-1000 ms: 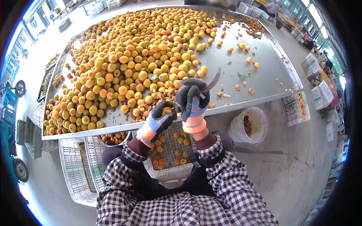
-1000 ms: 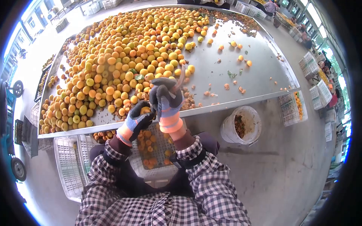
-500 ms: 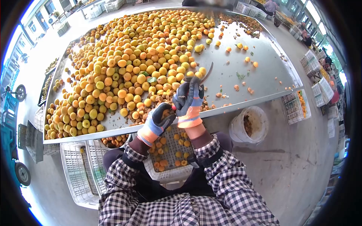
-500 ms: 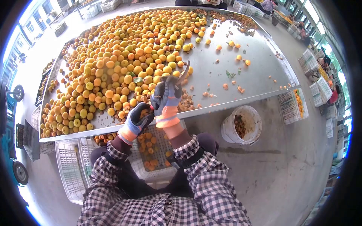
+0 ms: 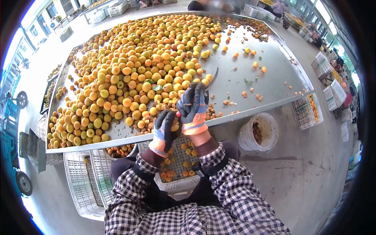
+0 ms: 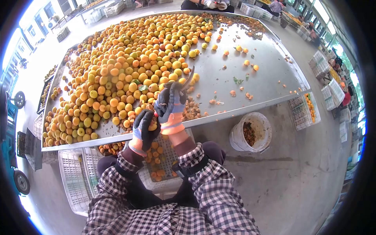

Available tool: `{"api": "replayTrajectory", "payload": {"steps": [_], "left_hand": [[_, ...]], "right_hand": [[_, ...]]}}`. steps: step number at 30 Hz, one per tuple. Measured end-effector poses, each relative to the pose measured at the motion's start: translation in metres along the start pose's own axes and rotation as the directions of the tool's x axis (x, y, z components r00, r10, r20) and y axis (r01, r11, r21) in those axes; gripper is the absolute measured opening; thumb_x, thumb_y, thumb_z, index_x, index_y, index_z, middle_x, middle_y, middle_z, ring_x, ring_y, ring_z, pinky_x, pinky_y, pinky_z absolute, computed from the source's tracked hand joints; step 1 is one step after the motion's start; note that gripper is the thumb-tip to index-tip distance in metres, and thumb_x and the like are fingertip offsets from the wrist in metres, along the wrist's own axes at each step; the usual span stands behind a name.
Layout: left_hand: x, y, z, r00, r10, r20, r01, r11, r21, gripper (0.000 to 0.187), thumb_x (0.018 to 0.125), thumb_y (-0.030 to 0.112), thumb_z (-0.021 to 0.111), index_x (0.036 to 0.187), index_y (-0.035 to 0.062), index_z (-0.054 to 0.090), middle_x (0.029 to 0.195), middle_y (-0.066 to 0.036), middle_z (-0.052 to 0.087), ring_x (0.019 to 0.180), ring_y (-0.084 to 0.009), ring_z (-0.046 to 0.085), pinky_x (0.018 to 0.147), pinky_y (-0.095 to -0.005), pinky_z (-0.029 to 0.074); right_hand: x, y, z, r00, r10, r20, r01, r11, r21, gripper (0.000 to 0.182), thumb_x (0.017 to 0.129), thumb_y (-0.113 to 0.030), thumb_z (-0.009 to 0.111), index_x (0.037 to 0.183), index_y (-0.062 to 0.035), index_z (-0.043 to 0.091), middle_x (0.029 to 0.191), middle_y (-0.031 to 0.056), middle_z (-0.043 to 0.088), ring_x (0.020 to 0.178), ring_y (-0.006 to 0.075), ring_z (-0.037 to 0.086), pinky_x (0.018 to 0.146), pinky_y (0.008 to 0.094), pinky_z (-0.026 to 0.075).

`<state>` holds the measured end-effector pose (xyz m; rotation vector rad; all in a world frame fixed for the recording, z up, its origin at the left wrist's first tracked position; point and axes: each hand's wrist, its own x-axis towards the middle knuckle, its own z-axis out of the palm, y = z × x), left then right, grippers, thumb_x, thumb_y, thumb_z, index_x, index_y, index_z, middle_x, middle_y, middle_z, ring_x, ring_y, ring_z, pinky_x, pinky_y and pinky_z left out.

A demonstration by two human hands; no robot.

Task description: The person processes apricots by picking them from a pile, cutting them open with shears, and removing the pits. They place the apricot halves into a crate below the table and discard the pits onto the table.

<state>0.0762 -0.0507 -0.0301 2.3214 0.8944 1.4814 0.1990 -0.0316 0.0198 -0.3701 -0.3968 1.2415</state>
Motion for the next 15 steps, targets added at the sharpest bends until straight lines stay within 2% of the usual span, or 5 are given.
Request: {"api": "replayTrajectory", "payload": {"steps": [3,7,10,13,15], "left_hand": [[-0.001,-0.007,0.000,0.991,-0.117,0.060,0.123,0.986,-0.113,0.042,0.066,-0.002,0.068,0.106,-0.0009,0.055,0.095,-0.018,0.058,0.087,-0.0374,0.059,0.076,-0.0376,0.049],[0.006,0.001,-0.011,0.947,-0.267,0.178,0.287,0.953,-0.101,0.039,0.067,-0.003,0.065,0.105,-0.0015,0.055,0.096,-0.018,0.059,0.087,-0.0378,0.059,0.076,-0.0369,0.049],[0.009,0.000,-0.011,0.940,-0.277,0.198,0.301,0.948,-0.103,0.038,0.071,-0.002,0.063,0.108,-0.0018,0.055,0.096,-0.017,0.060,0.088,-0.0345,0.060,0.078,-0.0351,0.049],[0.004,-0.006,-0.008,0.922,-0.350,0.168,0.373,0.919,-0.128,0.039,0.074,-0.001,0.062,0.113,-0.0006,0.056,0.100,-0.013,0.063,0.090,-0.0259,0.062,0.080,-0.0323,0.049],[-0.002,-0.029,0.005,0.932,-0.310,0.189,0.359,0.861,-0.361,0.042,0.075,-0.003,0.062,0.116,0.0007,0.057,0.105,-0.008,0.065,0.092,-0.0184,0.061,0.082,-0.0294,0.049]], "right_hand": [[0.002,0.002,-0.003,0.997,0.026,0.077,-0.029,0.999,0.029,0.026,0.098,-0.037,0.049,0.097,-0.0113,0.052,0.052,-0.0023,0.036,0.038,0.0081,0.032,0.035,0.0225,0.024],[0.005,0.008,-0.001,0.996,0.029,0.087,-0.029,1.000,-0.003,0.027,0.098,-0.038,0.048,0.095,-0.0120,0.051,0.052,-0.0029,0.035,0.038,0.0079,0.031,0.035,0.0222,0.024],[0.009,0.011,-0.004,0.995,0.064,0.079,-0.069,0.996,0.064,0.028,0.098,-0.039,0.049,0.090,-0.0122,0.051,0.052,-0.0034,0.034,0.038,0.0077,0.030,0.035,0.0222,0.023],[0.013,0.019,-0.008,0.997,0.064,0.053,-0.068,0.995,0.071,0.028,0.098,-0.038,0.050,0.085,-0.0132,0.050,0.051,-0.0032,0.034,0.037,0.0080,0.029,0.034,0.0227,0.023],[0.014,0.022,-0.010,0.980,0.123,0.156,-0.157,0.961,0.227,0.026,0.096,-0.036,0.054,0.083,-0.0136,0.051,0.050,-0.0030,0.034,0.036,0.0087,0.030,0.033,0.0229,0.023]]}}
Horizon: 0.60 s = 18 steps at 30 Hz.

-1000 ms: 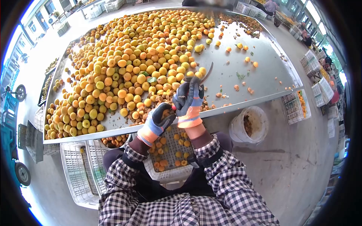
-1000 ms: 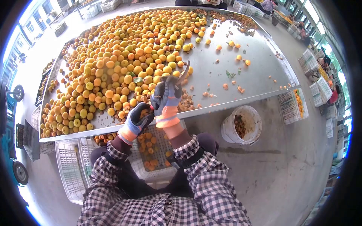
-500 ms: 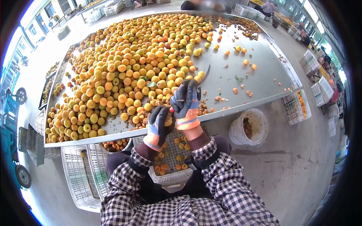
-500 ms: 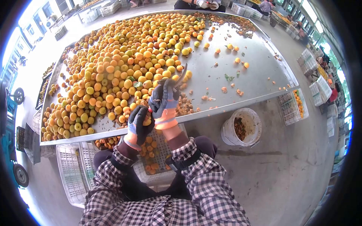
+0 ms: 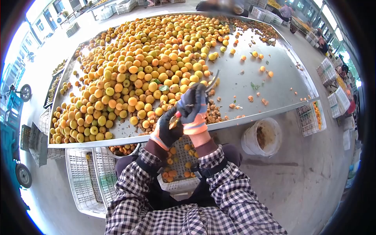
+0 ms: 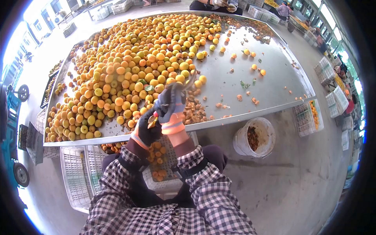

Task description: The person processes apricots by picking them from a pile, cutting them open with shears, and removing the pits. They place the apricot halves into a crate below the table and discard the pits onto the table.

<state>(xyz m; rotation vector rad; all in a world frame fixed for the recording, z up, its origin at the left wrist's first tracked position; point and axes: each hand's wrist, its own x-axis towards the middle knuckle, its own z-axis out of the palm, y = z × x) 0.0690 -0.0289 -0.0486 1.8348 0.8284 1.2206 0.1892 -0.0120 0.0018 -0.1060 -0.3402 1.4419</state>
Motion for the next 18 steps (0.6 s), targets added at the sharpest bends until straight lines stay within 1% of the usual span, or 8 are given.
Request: {"api": "replayTrajectory", "payload": {"steps": [3,5,6,7,9,11,12,18], "left_hand": [[0.007,-0.011,0.001,0.987,-0.158,0.030,0.159,0.987,-0.010,0.040,0.075,-0.005,0.062,0.114,0.0026,0.059,0.103,-0.003,0.065,0.092,-0.0140,0.060,0.081,-0.0269,0.049],[0.020,-0.015,0.000,0.997,-0.067,0.050,0.059,0.988,0.140,0.030,0.083,0.000,0.062,0.113,0.0046,0.060,0.101,-0.001,0.064,0.088,-0.0113,0.059,0.076,-0.0241,0.049],[0.027,-0.026,0.002,0.904,-0.417,-0.098,0.383,0.888,-0.254,0.022,0.085,0.004,0.062,0.107,0.0023,0.061,0.096,-0.003,0.064,0.085,-0.0126,0.058,0.074,-0.0262,0.048],[0.029,-0.036,0.003,0.673,-0.734,-0.087,0.534,0.564,-0.630,0.016,0.087,0.008,0.062,0.101,0.0001,0.062,0.091,-0.006,0.064,0.081,-0.0139,0.057,0.073,-0.0282,0.047],[0.035,-0.031,0.004,0.860,-0.417,-0.296,0.307,0.884,-0.354,0.013,0.096,0.011,0.055,0.098,0.0020,0.063,0.087,0.000,0.063,0.079,-0.0073,0.052,0.069,-0.0239,0.044],[0.045,-0.020,-0.010,0.915,-0.247,-0.320,0.195,0.963,-0.187,0.014,0.097,0.011,0.053,0.098,0.0024,0.063,0.090,0.001,0.063,0.081,-0.0067,0.052,0.073,-0.0231,0.043],[0.047,-0.021,-0.016,0.915,-0.321,-0.243,0.226,0.910,-0.348,0.017,0.098,0.014,0.051,0.099,0.0031,0.064,0.093,0.001,0.063,0.085,-0.0070,0.052,0.078,-0.0231,0.042],[0.039,-0.017,-0.026,0.937,-0.286,-0.199,0.225,0.933,-0.282,0.026,0.100,0.025,0.047,0.106,0.0052,0.064,0.104,-0.002,0.063,0.098,-0.0115,0.053,0.089,-0.0269,0.040]], "right_hand": [[0.006,0.006,-0.005,0.989,-0.123,-0.086,0.104,0.974,-0.199,0.023,0.095,-0.034,0.056,0.085,-0.0138,0.052,0.050,-0.0027,0.037,0.034,0.0090,0.030,0.033,0.0224,0.023],[0.014,0.009,-0.012,0.981,-0.141,-0.135,0.113,0.974,-0.194,0.020,0.093,-0.031,0.060,0.088,-0.0126,0.054,0.055,-0.0006,0.047,0.037,0.0091,0.038,0.034,0.0225,0.028],[0.018,0.012,-0.018,0.960,-0.253,-0.119,0.190,0.901,-0.389,0.018,0.092,-0.029,0.062,0.089,-0.0116,0.055,0.059,-0.0007,0.051,0.040,0.0085,0.042,0.036,0.0220,0.031],[0.020,0.016,-0.023,0.931,-0.356,-0.082,0.251,0.787,-0.564,0.017,0.091,-0.026,0.064,0.091,-0.0107,0.057,0.064,-0.0007,0.056,0.044,0.0078,0.046,0.038,0.0216,0.034],[0.023,0.016,-0.039,0.963,-0.244,-0.114,0.166,0.871,-0.463,0.013,0.089,-0.018,0.065,0.096,-0.0084,0.059,0.074,-0.0013,0.060,0.054,0.0055,0.051,0.046,0.0196,0.040],[0.023,0.016,-0.045,0.977,-0.214,-0.019,0.165,0.802,-0.574,0.011,0.087,-0.009,0.066,0.096,-0.0057,0.061,0.078,-0.0021,0.060,0.061,0.0035,0.052,0.055,0.0172,0.043],[0.023,0.015,-0.043,0.971,-0.235,-0.029,0.166,0.762,-0.626,0.009,0.087,-0.008,0.066,0.095,-0.0055,0.061,0.078,-0.0026,0.059,0.060,0.0035,0.052,0.054,0.0173,0.042],[0.021,0.014,-0.041,0.995,-0.096,0.027,0.071,0.491,-0.868,0.016,0.084,-0.013,0.072,0.094,-0.0059,0.062,0.079,-0.0022,0.061,0.066,0.0037,0.050,0.058,0.0208,0.041]]}}
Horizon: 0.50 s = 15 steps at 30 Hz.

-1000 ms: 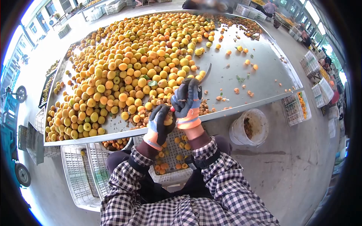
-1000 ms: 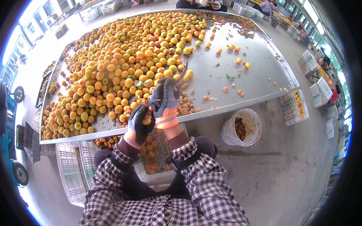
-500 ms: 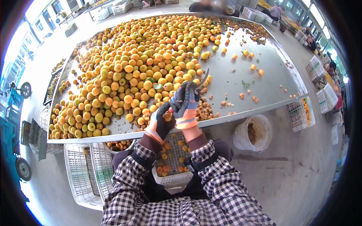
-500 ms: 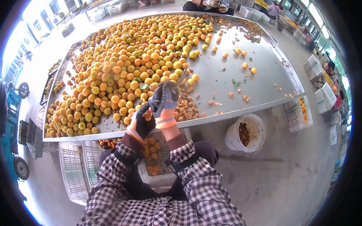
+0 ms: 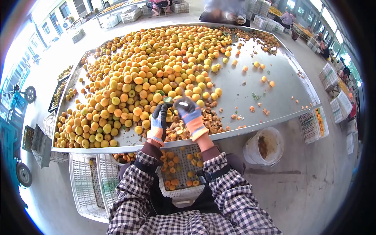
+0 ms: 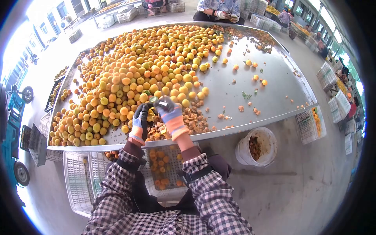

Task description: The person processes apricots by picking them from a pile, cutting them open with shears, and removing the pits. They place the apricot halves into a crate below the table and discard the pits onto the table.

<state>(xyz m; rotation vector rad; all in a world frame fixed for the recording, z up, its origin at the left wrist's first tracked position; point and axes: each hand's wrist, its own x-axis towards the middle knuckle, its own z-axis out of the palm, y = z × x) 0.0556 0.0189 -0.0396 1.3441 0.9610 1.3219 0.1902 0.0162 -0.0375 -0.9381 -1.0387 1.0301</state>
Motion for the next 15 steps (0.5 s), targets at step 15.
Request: {"api": "replayTrajectory", "payload": {"steps": [15], "left_hand": [[-0.029,0.025,-0.018,0.968,-0.230,0.099,0.244,0.955,-0.168,0.021,0.093,0.022,0.060,0.105,0.0059,0.066,0.092,0.002,0.065,0.080,-0.0057,0.054,0.071,-0.0214,0.045]], "right_hand": [[-0.021,-0.015,-0.021,0.981,0.157,0.111,-0.008,0.607,-0.794,0.035,0.080,-0.024,0.071,0.111,-0.0121,0.061,0.094,0.0136,0.069,0.090,0.0276,0.067,0.075,0.0370,0.053]]}}
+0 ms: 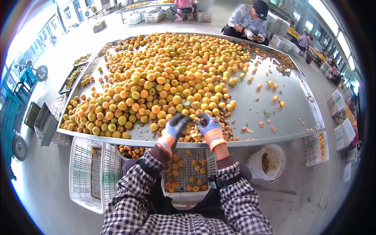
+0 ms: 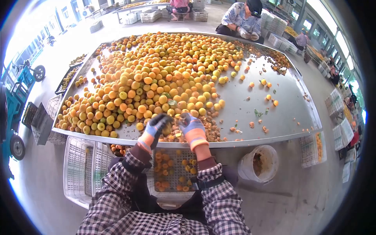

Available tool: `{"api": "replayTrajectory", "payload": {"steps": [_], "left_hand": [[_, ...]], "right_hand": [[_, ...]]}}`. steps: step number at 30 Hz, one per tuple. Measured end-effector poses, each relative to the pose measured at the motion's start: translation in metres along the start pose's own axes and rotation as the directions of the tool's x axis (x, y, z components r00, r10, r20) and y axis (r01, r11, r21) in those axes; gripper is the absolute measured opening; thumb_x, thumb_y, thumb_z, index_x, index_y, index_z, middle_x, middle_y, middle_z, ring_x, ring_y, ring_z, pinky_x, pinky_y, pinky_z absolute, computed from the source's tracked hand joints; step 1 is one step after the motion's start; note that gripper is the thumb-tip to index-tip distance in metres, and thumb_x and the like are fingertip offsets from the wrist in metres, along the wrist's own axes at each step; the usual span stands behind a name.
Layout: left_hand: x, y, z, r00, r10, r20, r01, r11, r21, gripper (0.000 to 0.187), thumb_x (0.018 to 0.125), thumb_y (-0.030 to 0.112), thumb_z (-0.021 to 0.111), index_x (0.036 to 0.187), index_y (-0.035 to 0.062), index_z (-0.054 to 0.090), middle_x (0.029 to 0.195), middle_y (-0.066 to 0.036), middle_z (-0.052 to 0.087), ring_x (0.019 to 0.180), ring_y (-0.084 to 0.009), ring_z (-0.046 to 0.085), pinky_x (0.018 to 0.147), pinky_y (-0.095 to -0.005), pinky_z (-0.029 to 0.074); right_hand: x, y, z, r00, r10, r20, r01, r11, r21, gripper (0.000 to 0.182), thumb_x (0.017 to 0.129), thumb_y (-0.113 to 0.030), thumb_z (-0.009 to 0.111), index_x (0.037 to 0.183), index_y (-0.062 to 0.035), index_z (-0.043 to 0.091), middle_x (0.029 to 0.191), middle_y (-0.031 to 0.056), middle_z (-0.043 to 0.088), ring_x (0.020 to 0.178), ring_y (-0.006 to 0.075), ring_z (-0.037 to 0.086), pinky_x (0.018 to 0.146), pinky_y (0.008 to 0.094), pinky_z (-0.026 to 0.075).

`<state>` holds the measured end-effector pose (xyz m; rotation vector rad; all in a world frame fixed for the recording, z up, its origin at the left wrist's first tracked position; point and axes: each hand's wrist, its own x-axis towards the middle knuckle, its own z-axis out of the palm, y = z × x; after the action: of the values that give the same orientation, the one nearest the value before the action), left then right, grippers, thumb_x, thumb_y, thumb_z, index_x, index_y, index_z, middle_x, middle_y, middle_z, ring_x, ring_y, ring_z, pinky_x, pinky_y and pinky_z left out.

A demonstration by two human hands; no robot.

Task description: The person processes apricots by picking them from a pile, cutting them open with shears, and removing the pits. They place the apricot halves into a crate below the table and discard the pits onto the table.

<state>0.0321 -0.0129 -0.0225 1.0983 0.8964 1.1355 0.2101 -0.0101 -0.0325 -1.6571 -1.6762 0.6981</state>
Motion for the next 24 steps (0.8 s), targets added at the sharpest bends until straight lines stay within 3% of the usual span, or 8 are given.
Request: {"api": "replayTrajectory", "payload": {"steps": [2,6,8,10,12,14,18,24], "left_hand": [[-0.022,0.009,-0.003,0.950,-0.115,0.291,0.049,0.973,0.225,0.026,0.093,0.024,0.062,0.108,0.0025,0.065,0.097,-0.002,0.067,0.084,-0.0080,0.057,0.076,-0.0234,0.047],[-0.042,0.009,-0.003,0.792,-0.007,0.610,-0.234,0.920,0.315,0.026,0.092,0.022,0.062,0.108,0.0020,0.065,0.099,-0.008,0.068,0.089,-0.0139,0.061,0.081,-0.0294,0.049],[-0.045,0.014,-0.011,0.843,0.014,0.538,-0.266,0.879,0.395,0.023,0.092,0.020,0.062,0.108,0.0042,0.065,0.096,-0.009,0.067,0.089,-0.0152,0.062,0.080,-0.0309,0.049],[-0.028,0.017,-0.032,0.967,0.192,0.166,-0.249,0.846,0.471,0.021,0.087,0.017,0.067,0.104,0.0052,0.066,0.093,-0.010,0.067,0.087,-0.0214,0.064,0.078,-0.0339,0.050],[0.004,0.012,-0.069,0.922,0.381,-0.066,-0.174,0.562,0.809,0.033,0.079,0.017,0.072,0.110,0.0080,0.063,0.102,-0.012,0.065,0.096,-0.0292,0.062,0.083,-0.0368,0.049],[0.026,0.024,-0.086,0.882,0.460,-0.103,0.046,0.133,0.990,0.046,0.075,0.021,0.073,0.118,0.0108,0.058,0.114,-0.011,0.061,0.109,-0.0350,0.055,0.089,-0.0390,0.047],[0.056,0.004,-0.103,0.972,0.164,-0.169,0.192,-0.137,0.972,0.053,0.074,0.022,0.072,0.123,0.0152,0.054,0.115,-0.009,0.060,0.109,-0.0330,0.052,0.093,-0.0398,0.043],[0.044,0.010,-0.093,0.906,0.411,-0.096,0.045,0.132,0.990,0.046,0.073,0.017,0.076,0.117,0.0135,0.060,0.110,-0.004,0.063,0.101,-0.0232,0.059,0.083,-0.0354,0.049]], "right_hand": [[-0.003,-0.002,-0.005,1.000,-0.001,-0.018,0.003,0.996,0.087,0.031,0.082,-0.021,0.069,0.110,-0.0101,0.061,0.091,0.0140,0.069,0.087,0.0264,0.068,0.074,0.0356,0.052],[-0.007,0.001,-0.004,0.999,-0.032,-0.034,0.034,0.998,0.060,0.030,0.082,-0.022,0.068,0.108,-0.0076,0.062,0.092,0.0142,0.069,0.086,0.0266,0.068,0.074,0.0349,0.052],[-0.006,0.003,0.000,0.999,-0.039,-0.033,0.042,0.995,0.086,0.030,0.083,-0.022,0.068,0.108,-0.0070,0.062,0.092,0.0141,0.069,0.085,0.0267,0.068,0.074,0.0347,0.052],[-0.006,-0.003,-0.003,0.999,-0.034,-0.003,0.034,0.989,0.146,0.033,0.082,-0.021,0.069,0.111,-0.0062,0.062,0.092,0.0146,0.069,0.085,0.0269,0.068,0.074,0.0342,0.052],[-0.005,-0.002,0.000,1.000,-0.024,-0.013,0.026,0.989,0.148,0.034,0.083,-0.021,0.069,0.112,-0.0062,0.062,0.092,0.0146,0.069,0.085,0.0265,0.068,0.074,0.0338,0.052],[-0.005,0.000,0.004,1.000,-0.017,-0.021,0.020,0.989,0.148,0.035,0.083,-0.020,0.069,0.113,-0.0062,0.062,0.092,0.0147,0.069,0.086,0.0261,0.068,0.074,0.0334,0.053],[-0.004,-0.002,0.005,1.000,0.011,-0.008,-0.009,0.985,0.172,0.035,0.083,-0.023,0.070,0.113,-0.0079,0.061,0.093,0.0132,0.070,0.086,0.0240,0.069,0.074,0.0322,0.053],[-0.007,0.008,0.020,0.990,-0.134,-0.053,0.141,0.971,0.191,0.034,0.087,-0.029,0.066,0.113,-0.0085,0.060,0.088,0.0144,0.069,0.083,0.0307,0.067,0.072,0.0370,0.053]]}}
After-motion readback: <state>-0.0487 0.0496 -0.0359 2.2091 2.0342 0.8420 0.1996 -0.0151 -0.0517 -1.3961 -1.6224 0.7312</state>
